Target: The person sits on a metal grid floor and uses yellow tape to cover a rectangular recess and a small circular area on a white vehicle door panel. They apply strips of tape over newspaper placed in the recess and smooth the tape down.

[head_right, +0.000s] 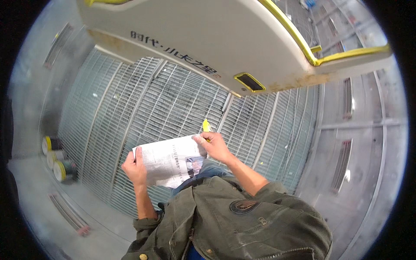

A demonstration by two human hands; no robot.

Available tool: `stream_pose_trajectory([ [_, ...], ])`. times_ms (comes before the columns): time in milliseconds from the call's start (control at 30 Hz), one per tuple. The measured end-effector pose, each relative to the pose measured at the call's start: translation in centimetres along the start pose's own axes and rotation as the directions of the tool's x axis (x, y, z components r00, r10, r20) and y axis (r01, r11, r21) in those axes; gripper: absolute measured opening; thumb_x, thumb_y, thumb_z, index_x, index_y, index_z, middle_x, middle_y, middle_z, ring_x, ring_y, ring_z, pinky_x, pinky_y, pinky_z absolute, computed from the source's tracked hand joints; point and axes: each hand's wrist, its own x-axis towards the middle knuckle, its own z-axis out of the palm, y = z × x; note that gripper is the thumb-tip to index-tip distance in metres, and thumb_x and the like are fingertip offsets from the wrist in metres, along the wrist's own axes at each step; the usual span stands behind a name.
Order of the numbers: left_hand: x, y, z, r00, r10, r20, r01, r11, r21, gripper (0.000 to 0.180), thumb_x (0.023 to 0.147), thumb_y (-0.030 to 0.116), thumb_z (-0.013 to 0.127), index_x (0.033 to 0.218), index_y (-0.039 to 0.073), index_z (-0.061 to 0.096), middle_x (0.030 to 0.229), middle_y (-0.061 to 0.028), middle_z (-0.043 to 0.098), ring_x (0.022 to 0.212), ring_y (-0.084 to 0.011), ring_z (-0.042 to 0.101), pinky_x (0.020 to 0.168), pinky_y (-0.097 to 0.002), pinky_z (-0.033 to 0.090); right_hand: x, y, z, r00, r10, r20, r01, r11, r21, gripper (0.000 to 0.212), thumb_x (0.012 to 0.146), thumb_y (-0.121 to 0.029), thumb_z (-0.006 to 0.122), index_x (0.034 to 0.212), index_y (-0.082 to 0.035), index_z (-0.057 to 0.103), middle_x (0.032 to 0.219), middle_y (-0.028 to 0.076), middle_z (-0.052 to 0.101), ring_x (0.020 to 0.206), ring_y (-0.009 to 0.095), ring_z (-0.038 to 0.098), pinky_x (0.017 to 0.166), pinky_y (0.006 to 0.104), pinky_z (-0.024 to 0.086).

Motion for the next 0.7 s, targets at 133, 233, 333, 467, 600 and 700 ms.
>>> stream_pose_trajectory([
  [133,7.0,-1.8,1.3,0.989,-0.017,0.148,0.017,1.0,0.0,0.044,0.099,0.023,0.074,0.069,-0.003,0.054,0.056,-0.0034,0.04,0.058,-0.0084,0.034,0.05,-0.0314,0.032,4.2,-0.3,2.0,0.995,0.047,-0.087,-0.052,0.997,-0.059,0.035,0.102,-0.033,0.07,0.095,0.001,0.076,0.064,0.003,0.055,0.064,0.007,0.045,0.056,0.0323,0.04],
  [233,10.6,-4.2,2.1,0.976,-0.064,0.21,0.059,0.998,0.033,0.044,0.1,0.026,0.073,0.07,-0.002,0.057,0.056,-0.0041,0.042,0.058,-0.0088,0.035,0.05,-0.0319,0.033,7.1,-0.9,3.9,0.99,0.059,-0.132,-0.069,0.995,-0.072,0.034,0.102,-0.033,0.069,0.101,-0.001,0.078,0.066,0.007,0.062,0.062,0.011,0.049,0.056,0.0347,0.042],
  [333,14.2,-7.0,3.9,0.957,-0.12,0.265,0.109,0.992,0.056,0.044,0.1,0.03,0.073,0.073,-0.002,0.062,0.056,-0.007,0.045,0.058,-0.0102,0.037,0.052,-0.0341,0.036,10.6,0.1,5.9,0.979,0.1,-0.179,-0.13,0.978,-0.163,0.031,0.102,-0.033,0.069,0.102,-0.003,0.079,0.071,0.013,0.068,0.059,0.019,0.056,0.058,0.0378,0.047],
  [467,18.9,-15.1,7.7,0.88,-0.146,0.451,0.045,0.973,0.226,0.046,0.101,0.033,0.07,0.075,-0.005,0.062,0.056,-0.0148,0.049,0.055,-0.0164,0.038,0.052,-0.038,0.04,15.3,3.4,8.8,0.951,0.132,-0.278,-0.197,0.955,-0.221,0.031,0.101,-0.032,0.069,0.097,-0.003,0.077,0.071,0.018,0.067,0.059,0.031,0.06,0.058,0.0404,0.048],
  [600,21.0,-21.2,11.4,0.807,-0.122,0.577,0.003,0.979,0.204,0.046,0.101,0.034,0.069,0.076,-0.004,0.062,0.057,-0.0181,0.048,0.054,-0.0203,0.038,0.052,-0.0397,0.041,18.1,10.9,12.0,0.916,0.154,-0.37,-0.255,0.936,-0.241,0.031,0.099,-0.033,0.071,0.096,-0.002,0.077,0.073,0.02,0.068,0.064,0.036,0.065,0.06,0.0422,0.05],
  [700,21.3,-27.4,13.7,0.773,-0.07,0.63,-0.094,0.97,0.223,0.044,0.102,0.034,0.069,0.079,-0.003,0.065,0.057,-0.0195,0.049,0.052,-0.0224,0.037,0.051,-0.0407,0.041,18.9,15.8,15.4,0.886,0.211,-0.413,-0.319,0.924,-0.211,0.034,0.098,-0.036,0.071,0.096,-0.002,0.076,0.074,0.019,0.068,0.065,0.037,0.065,0.061,0.0436,0.05],
])
